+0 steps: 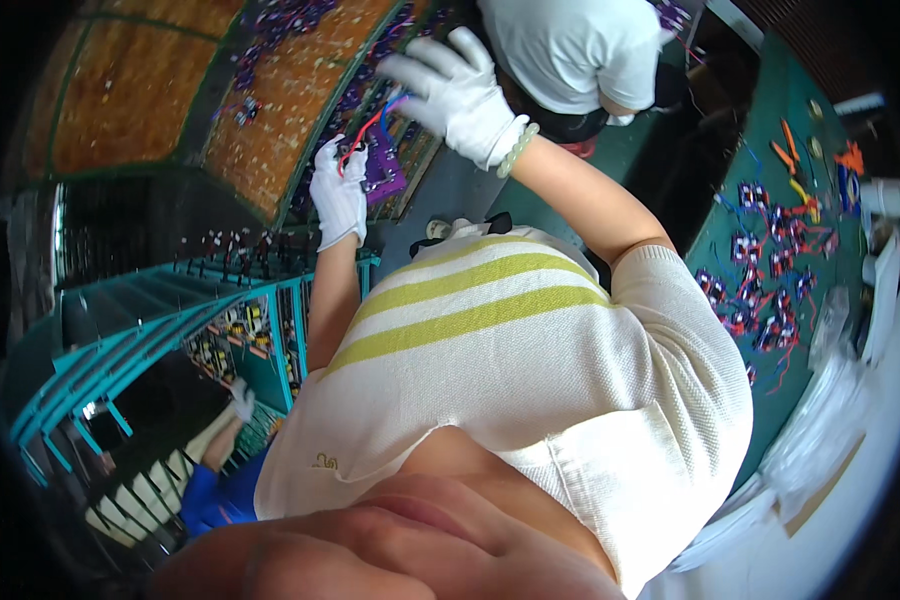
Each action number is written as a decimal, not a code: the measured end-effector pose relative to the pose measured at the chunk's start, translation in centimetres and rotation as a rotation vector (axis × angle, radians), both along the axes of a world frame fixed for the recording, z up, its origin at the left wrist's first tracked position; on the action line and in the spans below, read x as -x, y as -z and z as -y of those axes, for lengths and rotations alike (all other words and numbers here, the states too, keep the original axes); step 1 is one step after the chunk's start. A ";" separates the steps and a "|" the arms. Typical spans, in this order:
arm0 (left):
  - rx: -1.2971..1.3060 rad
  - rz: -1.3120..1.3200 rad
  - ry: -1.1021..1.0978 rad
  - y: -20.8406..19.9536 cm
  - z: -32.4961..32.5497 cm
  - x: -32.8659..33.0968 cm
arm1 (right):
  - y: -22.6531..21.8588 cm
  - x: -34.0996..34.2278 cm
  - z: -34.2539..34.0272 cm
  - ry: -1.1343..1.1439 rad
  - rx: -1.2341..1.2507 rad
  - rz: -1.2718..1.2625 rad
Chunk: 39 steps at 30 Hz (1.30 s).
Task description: The person assembles small electronic modules by connecting red and blue wires to purple circuit boards. They repeatedly pick up a board, attach the wires, and place the finished unit onto a wooden workbench. The process is repetitive and involves handling multiple identical components.
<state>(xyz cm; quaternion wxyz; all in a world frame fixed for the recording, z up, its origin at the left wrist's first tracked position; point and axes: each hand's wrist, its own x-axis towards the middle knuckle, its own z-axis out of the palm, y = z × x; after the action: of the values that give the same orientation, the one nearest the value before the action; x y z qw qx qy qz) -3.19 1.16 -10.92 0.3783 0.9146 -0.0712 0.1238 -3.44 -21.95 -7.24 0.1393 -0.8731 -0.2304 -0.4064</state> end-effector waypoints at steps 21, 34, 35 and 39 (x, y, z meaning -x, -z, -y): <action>1.650 -1.393 0.876 0.9 8.4 -3.7 | 7.3 6.0 3.3 -0.722 -2.579 -0.593; -0.108 -0.417 0.977 -2.6 11.0 -3.4 | 6.0 1.3 3.8 -0.296 -1.257 -0.282; -0.159 -0.252 0.980 -2.3 11.0 -3.4 | 5.5 1.7 4.1 -0.338 -1.439 -0.328; 0.174 -0.412 0.893 -1.5 11.3 -3.3 | 3.5 3.4 5.0 -0.612 -1.957 -0.452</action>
<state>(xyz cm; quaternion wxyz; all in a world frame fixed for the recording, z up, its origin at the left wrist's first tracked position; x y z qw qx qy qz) 0.10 -10.17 -9.41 0.4754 0.7655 -0.3689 -0.2280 -6.80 -26.93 -10.75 0.9210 -0.3394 0.0193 -0.1904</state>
